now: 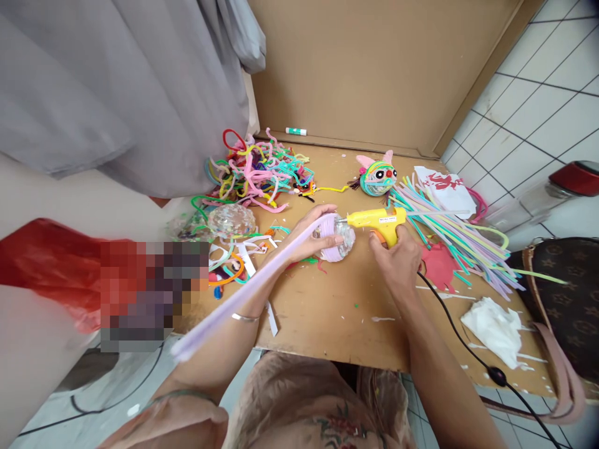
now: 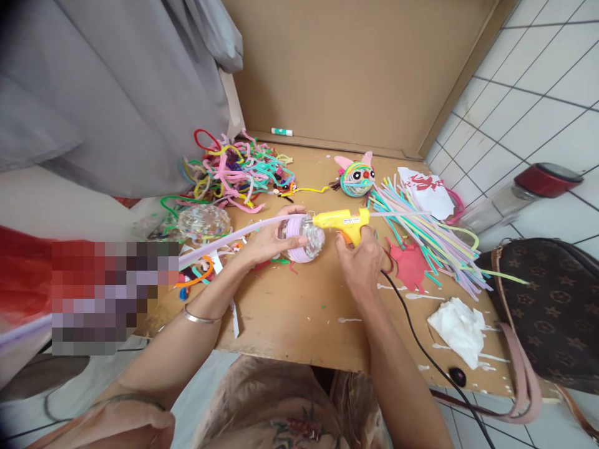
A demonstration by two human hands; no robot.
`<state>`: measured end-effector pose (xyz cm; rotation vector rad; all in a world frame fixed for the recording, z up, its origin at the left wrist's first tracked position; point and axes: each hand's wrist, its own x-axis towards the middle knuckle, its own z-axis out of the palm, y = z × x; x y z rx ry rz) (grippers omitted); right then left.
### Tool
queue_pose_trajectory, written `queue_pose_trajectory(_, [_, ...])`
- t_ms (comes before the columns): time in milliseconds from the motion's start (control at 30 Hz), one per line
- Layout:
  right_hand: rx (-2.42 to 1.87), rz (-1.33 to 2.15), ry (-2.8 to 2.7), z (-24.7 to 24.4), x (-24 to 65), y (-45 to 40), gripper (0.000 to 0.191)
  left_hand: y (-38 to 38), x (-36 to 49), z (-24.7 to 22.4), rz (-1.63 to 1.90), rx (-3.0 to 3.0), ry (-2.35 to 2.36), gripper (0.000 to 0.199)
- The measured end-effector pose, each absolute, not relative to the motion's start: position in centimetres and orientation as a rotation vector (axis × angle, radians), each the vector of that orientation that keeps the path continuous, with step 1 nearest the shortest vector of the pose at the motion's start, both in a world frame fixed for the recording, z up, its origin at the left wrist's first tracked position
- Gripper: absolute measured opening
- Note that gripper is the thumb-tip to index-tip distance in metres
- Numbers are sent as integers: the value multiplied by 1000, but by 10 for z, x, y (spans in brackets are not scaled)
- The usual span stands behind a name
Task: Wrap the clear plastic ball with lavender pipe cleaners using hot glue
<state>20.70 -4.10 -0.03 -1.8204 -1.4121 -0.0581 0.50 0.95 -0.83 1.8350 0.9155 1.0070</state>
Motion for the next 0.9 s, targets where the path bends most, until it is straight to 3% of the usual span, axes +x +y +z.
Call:
queue_pose_trajectory(567, [-1897,-52,-1355,2,214,-39,25,7,8,-9,1037,1729,889,62])
queue_pose_trajectory(733, [-2038,-138,-1323,-12,244,-27,37,9,7,-8,1029,1794,934,58])
queue_pose_trajectory(900, [-2333,-76,-1297,-24,263,-19,48,11,7,-11,1080,1768,833,68])
